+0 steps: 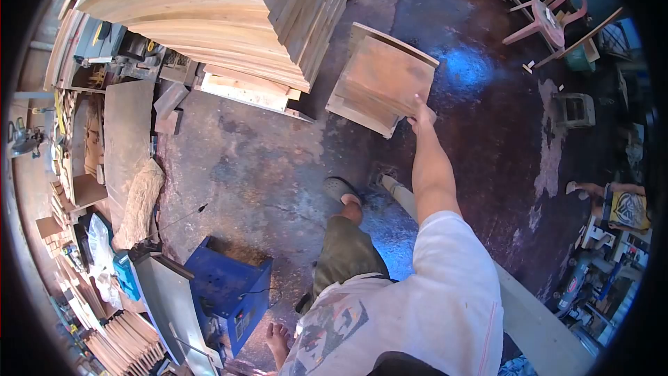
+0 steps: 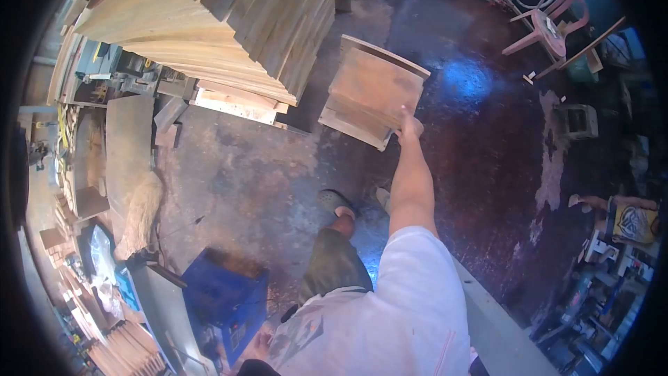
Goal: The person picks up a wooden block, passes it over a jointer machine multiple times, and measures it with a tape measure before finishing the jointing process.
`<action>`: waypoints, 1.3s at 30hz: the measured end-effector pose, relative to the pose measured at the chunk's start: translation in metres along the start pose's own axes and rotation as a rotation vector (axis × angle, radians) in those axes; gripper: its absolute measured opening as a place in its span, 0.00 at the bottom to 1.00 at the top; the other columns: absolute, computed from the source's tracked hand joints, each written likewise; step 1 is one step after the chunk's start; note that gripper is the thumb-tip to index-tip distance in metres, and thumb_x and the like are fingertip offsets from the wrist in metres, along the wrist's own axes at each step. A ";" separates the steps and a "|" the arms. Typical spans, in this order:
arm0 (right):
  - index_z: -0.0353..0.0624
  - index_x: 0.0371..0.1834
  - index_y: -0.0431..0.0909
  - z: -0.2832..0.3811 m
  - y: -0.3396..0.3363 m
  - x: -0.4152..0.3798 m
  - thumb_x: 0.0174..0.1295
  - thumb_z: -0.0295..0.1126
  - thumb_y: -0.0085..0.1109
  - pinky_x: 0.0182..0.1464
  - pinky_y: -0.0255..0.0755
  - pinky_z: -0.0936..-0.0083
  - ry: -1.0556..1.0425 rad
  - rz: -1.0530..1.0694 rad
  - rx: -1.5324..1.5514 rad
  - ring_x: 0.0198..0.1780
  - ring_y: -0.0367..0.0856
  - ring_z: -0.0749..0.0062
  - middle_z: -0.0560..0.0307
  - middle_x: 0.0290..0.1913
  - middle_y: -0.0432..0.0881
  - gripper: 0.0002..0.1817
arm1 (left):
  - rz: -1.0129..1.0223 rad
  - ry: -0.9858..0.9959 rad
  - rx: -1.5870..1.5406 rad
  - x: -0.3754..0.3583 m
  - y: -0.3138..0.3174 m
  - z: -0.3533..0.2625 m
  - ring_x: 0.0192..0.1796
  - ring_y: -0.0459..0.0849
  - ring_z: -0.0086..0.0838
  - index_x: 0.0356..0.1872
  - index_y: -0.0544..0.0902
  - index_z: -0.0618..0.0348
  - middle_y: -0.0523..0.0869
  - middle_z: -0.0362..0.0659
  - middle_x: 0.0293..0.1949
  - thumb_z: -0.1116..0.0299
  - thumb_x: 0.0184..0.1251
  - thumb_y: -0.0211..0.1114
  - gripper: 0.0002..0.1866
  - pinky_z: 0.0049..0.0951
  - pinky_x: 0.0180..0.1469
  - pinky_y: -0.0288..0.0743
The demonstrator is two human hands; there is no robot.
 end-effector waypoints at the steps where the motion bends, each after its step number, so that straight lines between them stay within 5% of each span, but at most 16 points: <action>1: 0.28 0.68 0.78 -0.020 0.001 -0.010 0.59 0.42 0.84 0.57 0.87 0.52 0.015 -0.038 0.001 0.62 0.84 0.48 0.40 0.67 0.80 0.39 | -0.027 0.019 0.024 -0.019 -0.018 -0.012 0.48 0.91 0.42 0.82 0.64 0.61 0.87 0.55 0.56 0.64 0.76 0.69 0.38 0.38 0.38 0.84; 2: 0.24 0.64 0.78 -0.035 0.002 -0.018 0.59 0.39 0.84 0.54 0.89 0.55 0.024 -0.074 0.006 0.56 0.89 0.49 0.38 0.62 0.84 0.37 | -0.048 0.042 0.046 -0.034 -0.031 -0.023 0.49 0.91 0.41 0.82 0.65 0.63 0.86 0.55 0.56 0.65 0.76 0.68 0.37 0.36 0.38 0.84; 3: 0.29 0.62 0.81 0.064 0.006 0.035 0.59 0.40 0.84 0.50 0.89 0.56 -0.109 -0.094 0.041 0.54 0.89 0.52 0.42 0.60 0.85 0.34 | 0.106 0.024 0.007 0.016 0.083 -0.012 0.48 0.91 0.40 0.81 0.65 0.64 0.87 0.54 0.55 0.65 0.76 0.68 0.37 0.36 0.38 0.84; 6: 0.43 0.57 0.85 0.029 0.011 0.010 0.59 0.42 0.83 0.35 0.83 0.61 -0.006 -0.084 0.048 0.47 0.87 0.61 0.52 0.54 0.86 0.26 | -0.004 0.087 0.115 0.026 0.024 0.014 0.43 0.88 0.35 0.81 0.64 0.67 0.87 0.51 0.52 0.66 0.77 0.67 0.36 0.35 0.38 0.83; 9: 0.49 0.57 0.83 0.056 0.018 -0.017 0.60 0.42 0.81 0.33 0.76 0.67 0.114 0.075 0.152 0.45 0.84 0.65 0.54 0.50 0.86 0.24 | 0.096 0.126 -0.029 0.052 0.013 0.037 0.42 0.87 0.33 0.80 0.65 0.68 0.87 0.52 0.51 0.65 0.78 0.67 0.35 0.34 0.40 0.84; 12: 0.54 0.58 0.80 0.075 0.032 -0.050 0.61 0.43 0.81 0.39 0.73 0.67 0.104 0.214 0.256 0.50 0.78 0.65 0.55 0.52 0.82 0.25 | 0.183 0.232 0.205 0.026 0.026 0.005 0.38 0.83 0.27 0.75 0.70 0.71 0.86 0.48 0.43 0.64 0.78 0.68 0.32 0.31 0.38 0.81; 15: 0.54 0.60 0.79 0.077 0.033 -0.155 0.62 0.45 0.79 0.41 0.72 0.66 -0.002 0.202 0.185 0.52 0.76 0.66 0.58 0.54 0.78 0.26 | 0.184 0.431 0.486 -0.016 0.055 -0.050 0.33 0.81 0.23 0.71 0.76 0.72 0.86 0.43 0.35 0.64 0.79 0.69 0.28 0.27 0.34 0.77; 18: 0.51 0.64 0.77 0.029 -0.014 -0.263 0.60 0.46 0.79 0.41 0.72 0.64 -0.077 0.298 0.225 0.56 0.75 0.65 0.57 0.59 0.77 0.31 | 0.130 0.538 0.261 0.005 0.056 -0.038 0.32 0.79 0.20 0.70 0.78 0.72 0.86 0.41 0.35 0.62 0.78 0.69 0.28 0.26 0.33 0.75; 19: 0.49 0.68 0.74 0.009 -0.040 -0.293 0.60 0.46 0.78 0.43 0.73 0.61 -0.078 0.413 0.263 0.61 0.74 0.63 0.55 0.65 0.75 0.35 | 0.118 0.499 0.138 0.005 0.061 -0.040 0.33 0.78 0.19 0.71 0.78 0.72 0.86 0.40 0.35 0.62 0.78 0.69 0.29 0.26 0.34 0.75; 22: 0.50 0.66 0.77 -0.051 -0.100 -0.364 0.61 0.43 0.75 0.55 0.69 0.52 0.020 0.427 0.246 0.63 0.76 0.64 0.58 0.62 0.80 0.30 | 0.191 0.639 0.184 0.015 0.062 -0.048 0.44 0.87 0.24 0.73 0.76 0.73 0.91 0.46 0.44 0.61 0.78 0.70 0.32 0.27 0.49 0.82; 25: 0.48 0.60 0.82 -0.084 -0.127 -0.441 0.65 0.41 0.68 0.32 0.76 0.77 0.044 0.558 0.019 0.45 0.90 0.69 0.63 0.51 0.88 0.21 | 0.168 0.665 0.137 0.008 0.051 -0.066 0.58 0.91 0.36 0.74 0.76 0.72 0.91 0.58 0.58 0.52 0.75 0.72 0.37 0.36 0.63 0.82; 31: 0.37 0.72 0.70 -0.168 -0.082 -0.577 0.63 0.35 0.65 0.23 0.80 0.71 -0.003 1.268 -0.407 0.44 0.91 0.60 0.48 0.55 0.87 0.34 | 0.172 0.685 -0.506 -0.024 -0.021 -0.084 0.69 0.84 0.39 0.79 0.70 0.69 0.85 0.55 0.70 0.53 0.81 0.68 0.37 0.37 0.71 0.77; 32: 0.35 0.75 0.68 -0.177 -0.059 -0.602 0.59 0.35 0.69 0.38 0.87 0.65 -0.119 1.537 -0.513 0.52 0.90 0.56 0.46 0.60 0.84 0.39 | 0.193 0.706 -0.619 -0.028 -0.031 -0.085 0.69 0.84 0.39 0.80 0.68 0.68 0.84 0.55 0.71 0.53 0.82 0.67 0.37 0.38 0.71 0.78; 34: 0.33 0.76 0.67 -0.197 -0.005 -0.679 0.55 0.34 0.73 0.62 0.83 0.59 -0.489 1.709 -0.587 0.62 0.85 0.53 0.45 0.65 0.81 0.44 | 0.181 0.688 -0.824 -0.034 -0.038 -0.092 0.69 0.85 0.39 0.82 0.64 0.69 0.82 0.55 0.73 0.52 0.83 0.66 0.39 0.38 0.70 0.80; 35: 0.31 0.76 0.66 -0.210 0.017 -0.710 0.54 0.31 0.75 0.75 0.71 0.59 -0.661 1.809 -0.702 0.68 0.80 0.54 0.45 0.68 0.80 0.45 | 0.171 0.693 -0.929 -0.033 -0.047 -0.092 0.68 0.85 0.40 0.83 0.62 0.70 0.80 0.55 0.74 0.52 0.84 0.65 0.41 0.38 0.69 0.81; 39: 0.39 0.70 0.75 -0.278 0.098 -0.834 0.45 0.34 0.80 0.58 0.79 0.59 -1.930 2.210 -0.569 0.51 0.83 0.49 0.46 0.65 0.83 0.43 | -0.026 0.665 -1.122 -0.045 -0.079 -0.094 0.68 0.85 0.41 0.83 0.61 0.71 0.78 0.58 0.75 0.56 0.84 0.64 0.39 0.38 0.67 0.82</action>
Point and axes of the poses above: each hand's wrist, its own x-axis towards the middle knuckle, its own y-axis out of the palm, z = x × y, the point moved 1 cm from there along x, towards the middle knuckle
